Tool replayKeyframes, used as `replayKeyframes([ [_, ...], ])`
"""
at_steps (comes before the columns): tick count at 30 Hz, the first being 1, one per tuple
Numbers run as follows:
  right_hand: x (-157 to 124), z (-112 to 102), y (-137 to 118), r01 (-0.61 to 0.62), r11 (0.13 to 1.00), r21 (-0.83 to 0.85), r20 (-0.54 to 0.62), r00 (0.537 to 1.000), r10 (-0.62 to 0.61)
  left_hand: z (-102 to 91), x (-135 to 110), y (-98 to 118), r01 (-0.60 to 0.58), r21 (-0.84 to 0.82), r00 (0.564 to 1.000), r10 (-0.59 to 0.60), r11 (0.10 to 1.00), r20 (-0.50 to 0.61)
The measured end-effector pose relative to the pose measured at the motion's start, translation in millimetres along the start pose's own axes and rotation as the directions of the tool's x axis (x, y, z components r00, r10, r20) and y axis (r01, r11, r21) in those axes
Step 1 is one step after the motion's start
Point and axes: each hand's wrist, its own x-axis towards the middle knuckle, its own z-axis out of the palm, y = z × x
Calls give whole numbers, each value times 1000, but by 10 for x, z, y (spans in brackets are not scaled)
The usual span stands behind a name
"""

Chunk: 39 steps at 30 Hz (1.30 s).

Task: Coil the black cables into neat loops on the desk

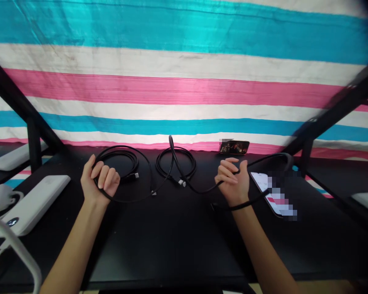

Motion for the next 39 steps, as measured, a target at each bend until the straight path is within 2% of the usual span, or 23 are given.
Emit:
replayKeyframes([
  [4, -12, 34, -49, 41, 998, 44, -22, 999, -40, -21, -7, 44, 33, -72, 999, -31, 997, 26],
  [6, -18, 40, -74, 75, 997, -5, -35, 997, -75, -6, 9, 24, 95, -12, 995, -94, 995, 28],
  [8, -22, 35, -99, 100, 994, -50, -40, 994, -102, 20, 28, -27, 91, 110, 996, -89, 990, -18],
  [9, -24, 31, -111, 109, 992, -64, -39, 993, -112, 35, 34, -61, 37, 186, 998, -27, 982, -56],
  [11, -24, 25, -135, 122, 989, -83, -35, 991, -126, 67, 33, -131, -152, 347, 974, 200, 926, -107],
  [14, -17, 42, -148, 104, 984, -144, -53, 992, -112, 109, -12, -214, -415, 526, 854, 518, 742, -57],
  [16, -7, 75, -120, 67, 966, -249, -76, 993, -88, 129, -63, -256, -494, 595, 785, 619, 634, -7],
  [19, 10, 132, -9, 1, 899, -439, -112, 992, -55, 140, -149, -329, -537, 650, 739, 671, 537, 55],
  [22, 15, 159, 145, -59, 836, -545, -125, 992, -11, 141, -225, -417, -575, 626, 739, 663, 526, 121],
  [25, -3, 150, 269, -76, 763, -642, -81, 996, 31, 159, -269, -476, -594, 587, 741, 659, 550, 132],
  [29, -48, 122, 349, -127, 640, -758, -44, 989, 144, 203, -267, -485, -514, 552, 811, 581, 657, 63],
  [33, -85, 114, 396, -160, 538, -828, 12, 954, 301, 229, -248, -480, -440, 508, 867, 498, 741, 25],
  [39, -123, 131, 445, -128, 483, -866, 111, 894, 435, 254, -258, -507, -354, 470, 920, 392, 809, 20],
])
